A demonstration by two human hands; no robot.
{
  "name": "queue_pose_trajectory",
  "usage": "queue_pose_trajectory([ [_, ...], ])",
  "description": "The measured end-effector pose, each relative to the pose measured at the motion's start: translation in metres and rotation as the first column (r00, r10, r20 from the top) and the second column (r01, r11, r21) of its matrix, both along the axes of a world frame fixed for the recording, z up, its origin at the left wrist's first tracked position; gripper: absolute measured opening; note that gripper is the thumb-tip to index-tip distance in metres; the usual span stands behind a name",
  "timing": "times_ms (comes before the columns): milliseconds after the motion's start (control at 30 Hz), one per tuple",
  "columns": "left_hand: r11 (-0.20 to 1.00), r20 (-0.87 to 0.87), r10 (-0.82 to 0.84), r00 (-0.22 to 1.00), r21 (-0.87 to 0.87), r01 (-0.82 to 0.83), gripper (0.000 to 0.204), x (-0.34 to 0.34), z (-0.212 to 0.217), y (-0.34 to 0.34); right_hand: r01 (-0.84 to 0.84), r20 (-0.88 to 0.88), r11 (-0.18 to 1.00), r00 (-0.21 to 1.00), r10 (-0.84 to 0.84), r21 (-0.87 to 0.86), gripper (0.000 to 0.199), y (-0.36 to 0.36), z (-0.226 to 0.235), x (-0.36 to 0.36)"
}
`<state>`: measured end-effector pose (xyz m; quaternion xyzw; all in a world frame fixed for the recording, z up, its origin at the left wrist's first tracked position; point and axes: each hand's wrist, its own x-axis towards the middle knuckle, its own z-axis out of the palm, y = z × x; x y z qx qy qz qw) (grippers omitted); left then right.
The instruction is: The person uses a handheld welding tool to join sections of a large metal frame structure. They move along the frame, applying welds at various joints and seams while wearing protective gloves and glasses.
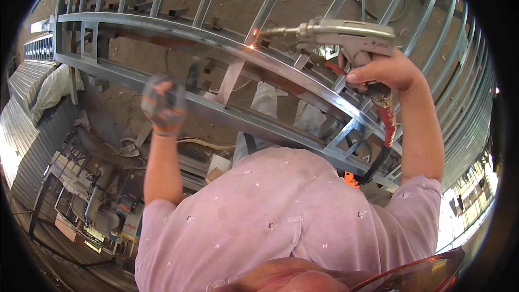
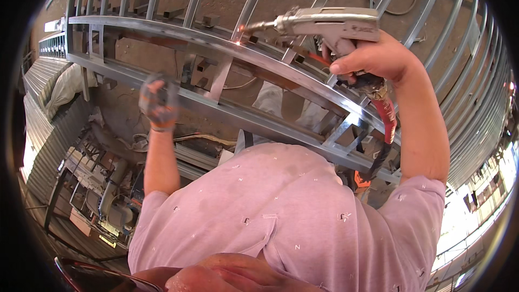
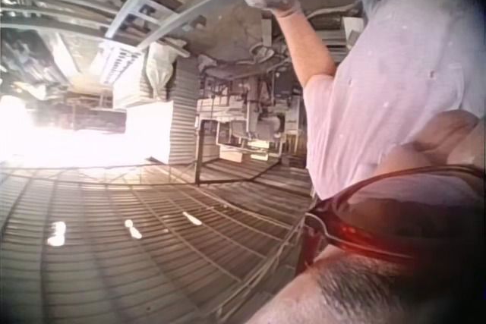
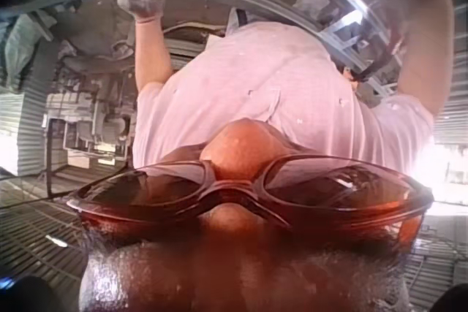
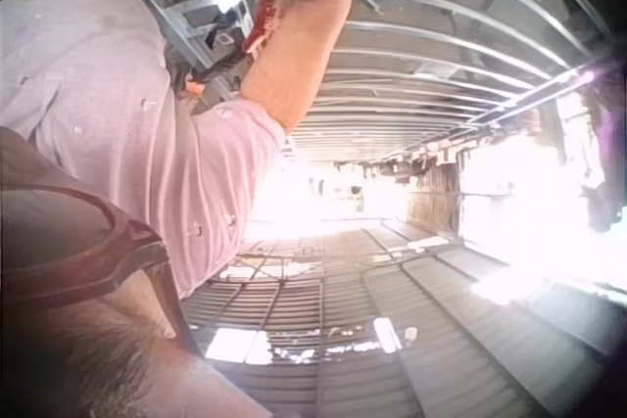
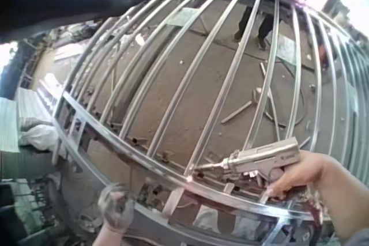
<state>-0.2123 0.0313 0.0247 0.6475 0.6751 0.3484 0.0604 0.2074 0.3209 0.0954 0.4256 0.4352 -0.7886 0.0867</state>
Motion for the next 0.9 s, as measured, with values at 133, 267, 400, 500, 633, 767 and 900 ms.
queue_pose_trajectory([
  [133,0.984,-0.184,0.160,0.970,-0.046,-0.171,0.012,-0.069,-0.026,0.005,0.084,-0.050,0.988,0.996,-0.078,0.130,0.050,0.011,0.032,-0.021],
  [267,0.973,-0.152,0.171,0.974,-0.132,-0.191,0.014,-0.076,-0.031,0.012,-0.005,-0.132,0.979,0.991,0.033,0.206,0.040,0.024,0.041,-0.060],
  [400,0.954,-0.205,0.175,0.963,-0.205,-0.217,0.011,-0.080,-0.032,0.011,-0.070,-0.126,0.981,0.988,0.093,0.179,0.029,0.021,0.025,-0.106],
  [500,0.945,-0.201,0.203,0.958,-0.215,-0.246,0.010,-0.081,-0.035,0.009,-0.080,-0.099,0.994,0.991,0.087,0.079,0.022,0.015,-0.001,-0.124],
  [633,0.954,-0.197,0.193,0.961,-0.193,-0.231,0.010,-0.081,-0.034,0.010,-0.131,-0.076,0.990,0.988,0.135,0.055,0.023,0.015,-0.021,-0.131],
  [767,0.959,-0.218,0.179,0.959,-0.179,-0.220,0.009,-0.080,-0.031,0.011,-0.164,-0.054,0.986,0.985,0.164,0.013,0.025,0.015,-0.024,-0.137],
  [900,0.963,-0.173,0.174,0.969,-0.177,-0.204,0.009,-0.079,-0.030,0.012,-0.146,-0.030,0.989,0.989,0.146,0.001,0.027,0.014,-0.022,-0.137],
])
